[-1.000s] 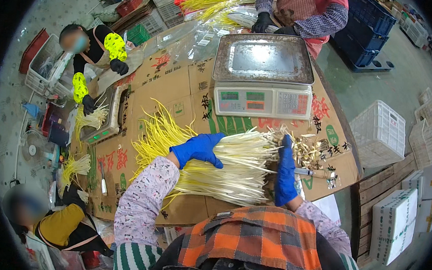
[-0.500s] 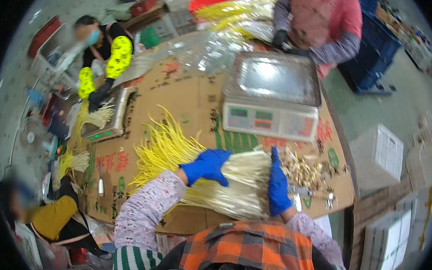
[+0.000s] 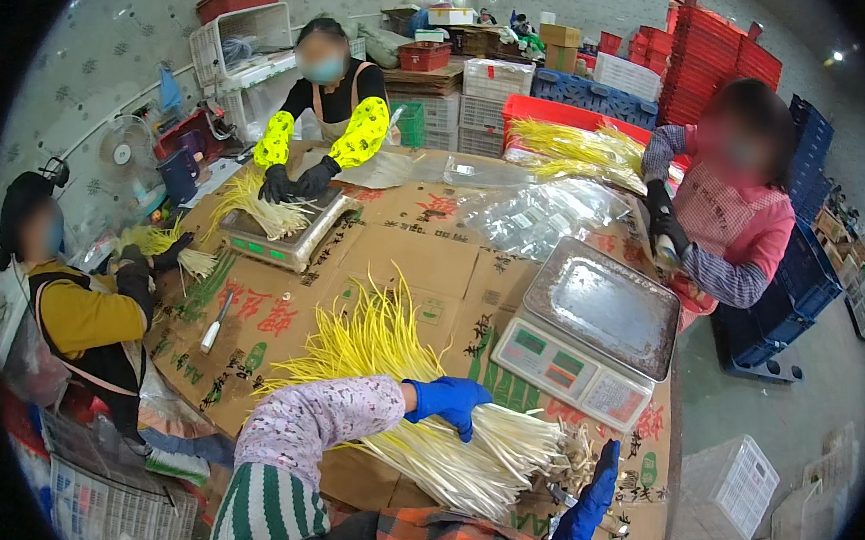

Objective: The person gathers bundles of yellow and white noodles, weighs them on a digital scale, and ties them with red plastic ties. The person repeats this process multiple times, placing the tied bundles aside on the table.

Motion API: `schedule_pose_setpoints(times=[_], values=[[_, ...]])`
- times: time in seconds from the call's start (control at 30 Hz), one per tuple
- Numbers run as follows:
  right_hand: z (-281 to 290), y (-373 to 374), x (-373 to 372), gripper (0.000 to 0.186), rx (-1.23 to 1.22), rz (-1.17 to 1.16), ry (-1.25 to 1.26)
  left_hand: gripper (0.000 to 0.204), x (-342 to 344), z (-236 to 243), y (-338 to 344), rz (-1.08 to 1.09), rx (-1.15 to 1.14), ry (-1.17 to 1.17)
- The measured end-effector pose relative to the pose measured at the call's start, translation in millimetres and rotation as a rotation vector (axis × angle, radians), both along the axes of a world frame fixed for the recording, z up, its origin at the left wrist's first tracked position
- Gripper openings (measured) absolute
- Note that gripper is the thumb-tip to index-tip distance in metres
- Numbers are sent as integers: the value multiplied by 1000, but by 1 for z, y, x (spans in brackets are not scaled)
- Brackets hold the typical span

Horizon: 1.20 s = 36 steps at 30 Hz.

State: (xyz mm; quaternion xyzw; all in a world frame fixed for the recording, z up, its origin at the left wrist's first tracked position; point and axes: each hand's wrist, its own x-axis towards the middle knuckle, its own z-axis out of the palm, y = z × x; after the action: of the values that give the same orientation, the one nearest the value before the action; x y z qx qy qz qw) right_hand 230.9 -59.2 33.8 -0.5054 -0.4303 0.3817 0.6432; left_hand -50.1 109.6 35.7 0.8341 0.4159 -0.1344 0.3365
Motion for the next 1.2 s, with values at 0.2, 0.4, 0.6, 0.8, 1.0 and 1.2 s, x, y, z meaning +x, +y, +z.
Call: schedule_pose_setpoints(times=[0.2,0.4,0.6,0.8,1.0,1.2], values=[[9,-24,25,52,3,-92,-131,81,-14,19,5,269,-77,-433],[31,-17,5,41,45,15,-183,67,-34,37,4,601,-289,-764],[42,-8,-38,35,-142,451,168,74,-31,62,-7,712,-367,-799],[40,43,-79,45,-305,549,529,76,-32,60,-5,703,-364,-745],[15,50,-85,37,-162,436,39,78,-33,55,-3,675,-329,-749],[8,72,-83,41,-434,434,427,76,-36,51,0,704,-403,-786]])
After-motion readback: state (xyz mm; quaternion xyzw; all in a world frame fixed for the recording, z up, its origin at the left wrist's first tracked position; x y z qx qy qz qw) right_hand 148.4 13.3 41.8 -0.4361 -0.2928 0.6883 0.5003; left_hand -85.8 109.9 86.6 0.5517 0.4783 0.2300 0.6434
